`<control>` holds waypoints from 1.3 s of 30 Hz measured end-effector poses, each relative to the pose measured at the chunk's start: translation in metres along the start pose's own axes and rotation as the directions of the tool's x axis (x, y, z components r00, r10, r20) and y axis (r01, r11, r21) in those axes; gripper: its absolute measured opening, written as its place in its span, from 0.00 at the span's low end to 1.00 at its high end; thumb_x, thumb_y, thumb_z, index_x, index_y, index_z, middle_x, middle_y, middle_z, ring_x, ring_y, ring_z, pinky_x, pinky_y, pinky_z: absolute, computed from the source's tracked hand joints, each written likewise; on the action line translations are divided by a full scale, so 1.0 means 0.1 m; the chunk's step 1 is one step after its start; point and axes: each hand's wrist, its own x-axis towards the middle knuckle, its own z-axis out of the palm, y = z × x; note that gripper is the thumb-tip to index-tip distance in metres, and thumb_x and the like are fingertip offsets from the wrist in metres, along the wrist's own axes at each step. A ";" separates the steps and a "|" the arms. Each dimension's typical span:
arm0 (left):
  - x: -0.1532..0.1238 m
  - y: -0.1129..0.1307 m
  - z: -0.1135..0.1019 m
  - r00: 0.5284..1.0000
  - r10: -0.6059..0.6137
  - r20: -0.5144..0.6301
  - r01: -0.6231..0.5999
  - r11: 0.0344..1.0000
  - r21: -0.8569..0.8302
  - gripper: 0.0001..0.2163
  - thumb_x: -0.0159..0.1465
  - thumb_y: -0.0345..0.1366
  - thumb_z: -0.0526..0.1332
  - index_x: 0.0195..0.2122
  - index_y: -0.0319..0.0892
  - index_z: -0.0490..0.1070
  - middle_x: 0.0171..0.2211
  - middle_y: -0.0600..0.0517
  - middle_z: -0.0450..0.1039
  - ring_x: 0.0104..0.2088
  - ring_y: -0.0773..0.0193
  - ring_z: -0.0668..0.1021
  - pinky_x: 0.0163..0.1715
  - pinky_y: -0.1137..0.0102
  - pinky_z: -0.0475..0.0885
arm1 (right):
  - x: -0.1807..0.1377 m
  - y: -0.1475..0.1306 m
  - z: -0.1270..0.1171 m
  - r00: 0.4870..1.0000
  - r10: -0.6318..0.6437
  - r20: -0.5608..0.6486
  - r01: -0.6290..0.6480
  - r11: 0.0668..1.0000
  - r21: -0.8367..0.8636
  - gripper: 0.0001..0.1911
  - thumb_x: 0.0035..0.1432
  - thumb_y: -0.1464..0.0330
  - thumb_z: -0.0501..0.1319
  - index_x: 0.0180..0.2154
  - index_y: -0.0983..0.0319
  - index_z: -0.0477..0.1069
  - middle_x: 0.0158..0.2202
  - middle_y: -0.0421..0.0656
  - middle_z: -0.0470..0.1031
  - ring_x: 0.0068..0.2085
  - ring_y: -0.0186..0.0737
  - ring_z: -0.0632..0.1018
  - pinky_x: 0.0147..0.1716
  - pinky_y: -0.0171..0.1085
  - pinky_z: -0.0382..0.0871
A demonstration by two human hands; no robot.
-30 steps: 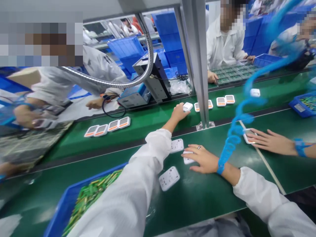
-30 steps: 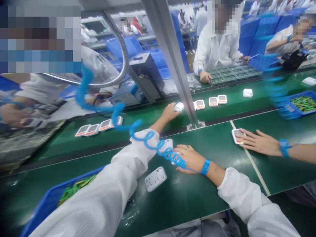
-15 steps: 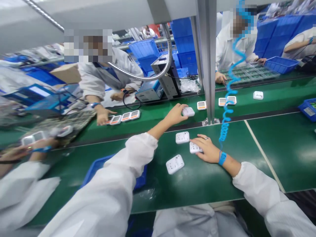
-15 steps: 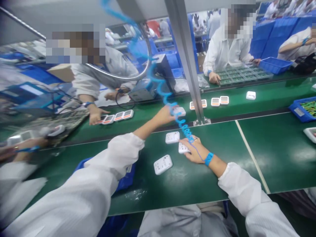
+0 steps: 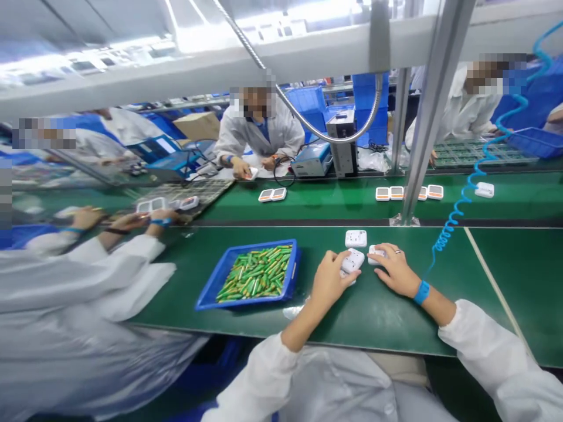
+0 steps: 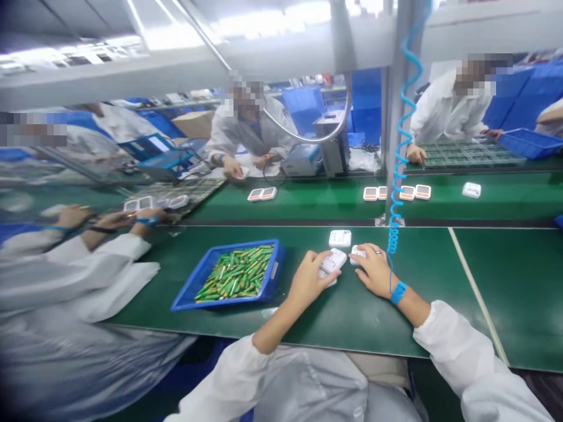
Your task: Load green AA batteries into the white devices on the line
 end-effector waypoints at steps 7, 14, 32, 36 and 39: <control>-0.10 0.10 0.16 0.997 0.068 -0.032 -0.064 0.993 0.097 0.34 0.70 0.59 0.71 0.71 0.48 0.73 0.51 0.42 0.76 0.51 0.44 0.78 0.53 0.52 0.75 | 0.03 0.14 -0.02 0.999 0.049 -0.023 -0.050 0.997 -0.050 0.24 0.73 0.66 0.62 0.67 0.54 0.79 0.71 0.56 0.70 0.67 0.65 0.70 0.63 0.63 0.70; -0.19 0.13 0.19 0.962 0.267 0.056 -0.268 0.963 0.023 0.32 0.73 0.46 0.70 0.75 0.46 0.66 0.55 0.42 0.76 0.55 0.43 0.76 0.59 0.48 0.77 | 0.02 0.21 -0.04 0.992 0.111 -0.055 -0.113 0.993 -0.033 0.23 0.71 0.64 0.65 0.65 0.54 0.79 0.69 0.55 0.72 0.66 0.64 0.72 0.64 0.63 0.71; -0.30 -0.49 -0.15 0.789 0.579 0.208 -0.575 0.814 -0.084 0.36 0.68 0.43 0.76 0.76 0.54 0.68 0.80 0.39 0.60 0.76 0.37 0.69 0.72 0.43 0.74 | 0.22 1.31 -0.82 0.738 0.400 -0.543 -0.434 0.898 0.072 0.16 0.76 0.65 0.55 0.42 0.60 0.81 0.45 0.53 0.82 0.50 0.53 0.81 0.56 0.48 0.76; -0.40 -0.57 -0.11 0.811 0.549 0.201 -0.541 0.835 -0.095 0.35 0.72 0.40 0.72 0.78 0.56 0.65 0.78 0.41 0.64 0.73 0.41 0.73 0.70 0.45 0.76 | 0.38 2.18 -1.21 0.590 0.513 -0.623 -0.649 0.761 0.013 0.17 0.71 0.63 0.62 0.53 0.67 0.79 0.55 0.60 0.75 0.56 0.57 0.76 0.63 0.54 0.69; -0.43 -0.55 -0.09 0.819 0.543 0.186 -0.535 0.839 -0.095 0.32 0.74 0.41 0.71 0.77 0.54 0.65 0.76 0.40 0.67 0.71 0.41 0.75 0.69 0.46 0.77 | 0.50 2.72 -1.38 0.506 0.588 -0.631 -0.777 0.629 -0.037 0.28 0.65 0.62 0.69 0.62 0.70 0.74 0.64 0.65 0.64 0.63 0.61 0.68 0.66 0.60 0.61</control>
